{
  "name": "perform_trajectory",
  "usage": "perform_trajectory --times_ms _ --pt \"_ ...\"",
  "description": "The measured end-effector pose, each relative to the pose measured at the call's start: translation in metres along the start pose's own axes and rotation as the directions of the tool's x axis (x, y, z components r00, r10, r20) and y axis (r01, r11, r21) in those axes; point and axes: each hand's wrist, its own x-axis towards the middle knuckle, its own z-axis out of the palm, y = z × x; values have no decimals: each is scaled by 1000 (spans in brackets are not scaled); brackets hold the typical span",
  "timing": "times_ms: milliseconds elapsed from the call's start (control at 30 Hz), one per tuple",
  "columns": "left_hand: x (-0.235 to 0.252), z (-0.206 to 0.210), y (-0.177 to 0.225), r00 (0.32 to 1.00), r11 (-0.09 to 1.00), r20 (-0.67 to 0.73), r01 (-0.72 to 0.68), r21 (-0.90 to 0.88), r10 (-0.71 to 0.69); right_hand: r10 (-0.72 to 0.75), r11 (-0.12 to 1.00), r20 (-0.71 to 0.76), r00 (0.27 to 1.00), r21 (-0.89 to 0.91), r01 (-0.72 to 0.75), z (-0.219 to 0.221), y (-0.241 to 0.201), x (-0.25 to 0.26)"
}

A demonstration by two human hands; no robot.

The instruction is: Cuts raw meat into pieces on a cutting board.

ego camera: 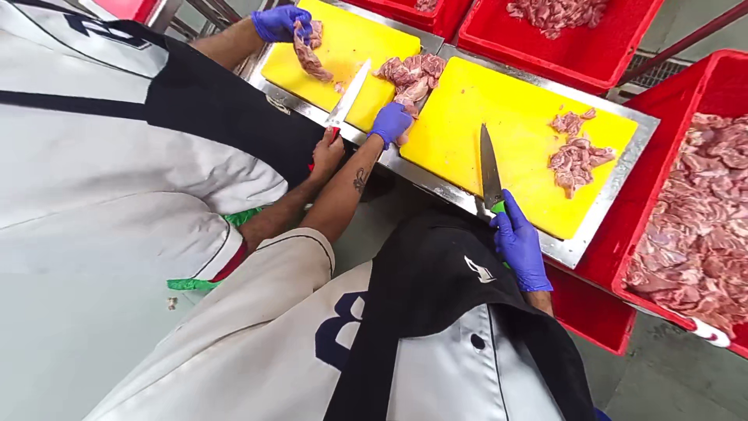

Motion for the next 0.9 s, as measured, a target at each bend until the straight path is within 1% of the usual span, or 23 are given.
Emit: perform_trajectory --times_ms 67,133,167,233,267,300,333,367,400,433,467,500,533,567,600,633,667,700,733,767,800,833,900 --pt "0 -12 3 996 961 -30 -88 -262 83 3 1000 -21 1000 -7 -3 -3 1 -1" --pt "-11 -25 24 973 836 -37 -216 -504 229 27 1000 -50 998 7 -26 -8 1 -5" --pt "-18 -29 40 954 767 -29 -259 -588 300 34 999 -62 998 18 -33 -13 2 -7" --pt "-32 -27 74 917 641 -14 -290 -711 399 38 999 -100 994 30 -35 -24 3 -8" --pt "-38 -22 89 904 581 -5 -279 -765 427 32 999 -123 992 27 -29 -30 3 -7" --pt "-42 -13 100 900 537 4 -257 -804 436 35 999 -150 988 22 -32 -36 2 -8" --pt "-45 0 106 904 523 21 -227 -822 426 47 999 -178 983 13 -46 -43 0 -11" --pt "-47 15 107 914 555 49 -202 -807 404 57 998 -207 977 16 -55 -49 -2 -14" --pt "-49 29 103 927 650 73 -200 -733 369 65 998 -239 969 26 -61 -54 -3 -17" --pt "-48 44 95 941 796 85 -226 -561 327 70 997 -272 960 38 -62 -58 -5 -20" --pt "-45 58 83 950 916 95 -254 -312 296 73 997 -302 950 58 -58 -59 -7 -22" --pt "-43 68 70 959 963 96 -258 -79 265 72 996 -317 946 80 -49 -58 -10 -24" --pt "-43 73 59 968 967 75 -245 68 240 70 995 -318 945 94 -42 -54 -13 -26" --pt "-43 75 53 968 961 26 -249 119 248 72 994 -300 951 98 -44 -48 -17 -27" --pt "-42 74 51 951 944 -30 -300 138 307 70 994 -265 962 96 -46 -39 -21 -26" --pt "-44 77 51 902 902 -84 -410 139 423 68 995 -212 975 86 -51 -29 -23 -25" --pt "-45 82 52 813 822 -128 -554 131 569 66 996 -149 987 75 -55 -18 -22 -24" --pt "-45 88 56 710 721 -125 -681 130 693 63 996 -90 994 67 -57 -9 -19 -20" --pt "-43 95 59 626 630 -78 -764 141 776 73 994 -43 996 79 -70 -2 -12 -15" --pt "-42 102 59 588 583 -16 -796 163 808 109 988 -24 994 109 -105 0 -3 -13" --pt "-40 107 59 599 586 20 -789 186 801 146 979 -36 989 152 -139 0 5 -12" --pt "-36 110 62 637 618 27 -757 210 771 181 967 -63 981 195 -166 -3 8 -11" --pt "-26 108 80 728 697 61 -674 243 683 229 949 -129 965 249 -192 -9 4 -10"
